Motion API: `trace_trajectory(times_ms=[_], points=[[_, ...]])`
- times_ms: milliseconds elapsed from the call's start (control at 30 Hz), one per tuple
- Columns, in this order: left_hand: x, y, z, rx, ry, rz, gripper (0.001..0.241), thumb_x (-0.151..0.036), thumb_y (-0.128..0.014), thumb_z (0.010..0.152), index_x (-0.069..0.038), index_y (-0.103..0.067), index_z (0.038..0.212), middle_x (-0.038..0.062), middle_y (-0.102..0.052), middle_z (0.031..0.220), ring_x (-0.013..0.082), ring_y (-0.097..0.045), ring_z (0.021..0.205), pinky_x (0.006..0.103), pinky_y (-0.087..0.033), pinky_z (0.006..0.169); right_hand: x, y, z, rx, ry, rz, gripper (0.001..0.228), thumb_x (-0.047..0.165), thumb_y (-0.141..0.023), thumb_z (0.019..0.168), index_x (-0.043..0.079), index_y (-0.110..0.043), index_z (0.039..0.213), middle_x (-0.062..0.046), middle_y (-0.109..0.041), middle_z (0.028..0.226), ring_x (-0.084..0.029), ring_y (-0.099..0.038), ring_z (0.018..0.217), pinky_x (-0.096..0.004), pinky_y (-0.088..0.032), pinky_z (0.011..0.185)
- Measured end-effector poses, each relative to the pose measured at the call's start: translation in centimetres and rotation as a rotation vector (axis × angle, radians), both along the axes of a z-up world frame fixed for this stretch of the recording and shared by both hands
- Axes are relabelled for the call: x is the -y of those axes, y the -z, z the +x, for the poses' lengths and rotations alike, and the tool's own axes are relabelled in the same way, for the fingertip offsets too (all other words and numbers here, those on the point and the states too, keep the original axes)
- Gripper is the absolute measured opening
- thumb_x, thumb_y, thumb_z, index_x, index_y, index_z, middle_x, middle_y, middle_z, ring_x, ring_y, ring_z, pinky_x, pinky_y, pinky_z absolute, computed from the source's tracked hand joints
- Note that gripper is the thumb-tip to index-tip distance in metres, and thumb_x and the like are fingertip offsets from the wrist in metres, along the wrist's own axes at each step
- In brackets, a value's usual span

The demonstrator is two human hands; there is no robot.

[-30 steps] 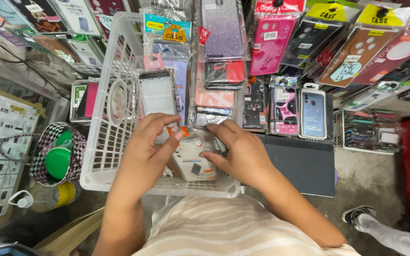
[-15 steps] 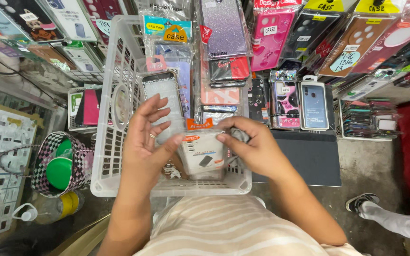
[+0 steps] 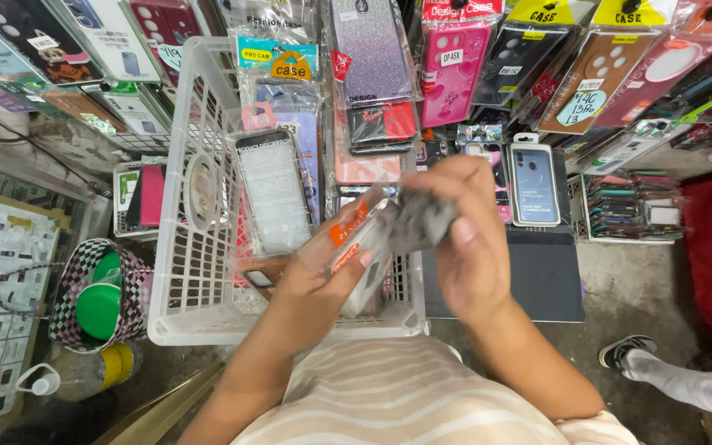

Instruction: The person handles various phone cases by taking them out of plastic packaging, wiping them with a cloth, and placing them back or into a white plastic basket.

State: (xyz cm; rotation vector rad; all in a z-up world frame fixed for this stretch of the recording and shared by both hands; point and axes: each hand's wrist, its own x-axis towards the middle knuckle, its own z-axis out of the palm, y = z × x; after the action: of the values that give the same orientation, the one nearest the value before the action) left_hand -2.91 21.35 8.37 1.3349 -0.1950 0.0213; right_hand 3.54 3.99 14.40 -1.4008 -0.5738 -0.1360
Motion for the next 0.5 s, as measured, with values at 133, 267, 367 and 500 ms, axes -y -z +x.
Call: trace_trajectory(times_ms=[133,267,367,500], points=[[0.0,3.5,0.5,0.241,0.077,0.135,0.046,0.001,-0.062,0.100,-0.002,-0.053,0.146,0.010,-0.052,0.153,0.0231,-0.049,0.145,0.0402,-0.038,0.122,-1.3,0.1,-1.4,0.599,-0.241,-0.406,0.032,0.010,-0.068,0.101,0.009,-0.070,0.133,-0.003,-0.061,0.117,-0.021,-0.062,0.108,-0.036,-0.047,0.101],[-0.2,6.6,-0.6,0.329,0.169,0.002,0.043,-0.007,-0.059,0.102,-0.011,-0.053,0.145,0.001,-0.054,0.135,0.0173,-0.050,0.135,0.0419,-0.039,0.124,-3.0,1.0,-0.8,0.695,-0.373,-0.428,0.040,0.020,-0.080,0.090,0.008,-0.070,0.127,-0.005,-0.061,0.109,-0.028,-0.059,0.102,-0.043,-0.041,0.095],[-1.2,6.8,-0.5,0.379,0.058,0.234,0.047,-0.001,-0.059,0.099,-0.007,-0.052,0.145,0.010,-0.054,0.142,0.0249,-0.048,0.142,0.0468,-0.040,0.124,-3.3,1.7,-0.3,0.668,-0.354,-0.441,0.037,0.015,-0.080,0.093,0.015,-0.070,0.129,-0.002,-0.061,0.110,-0.027,-0.059,0.107,-0.044,-0.043,0.103],[-1.1,6.0,-0.5,0.206,0.004,0.178,0.045,0.006,-0.059,0.098,-0.005,-0.053,0.141,0.011,-0.057,0.142,0.0238,-0.056,0.136,0.0382,-0.048,0.113,-3.2,2.9,-0.2,0.774,-0.239,-0.559,0.044,0.012,-0.078,0.093,0.012,-0.065,0.135,-0.005,-0.061,0.117,-0.027,-0.060,0.122,-0.055,-0.033,0.120]])
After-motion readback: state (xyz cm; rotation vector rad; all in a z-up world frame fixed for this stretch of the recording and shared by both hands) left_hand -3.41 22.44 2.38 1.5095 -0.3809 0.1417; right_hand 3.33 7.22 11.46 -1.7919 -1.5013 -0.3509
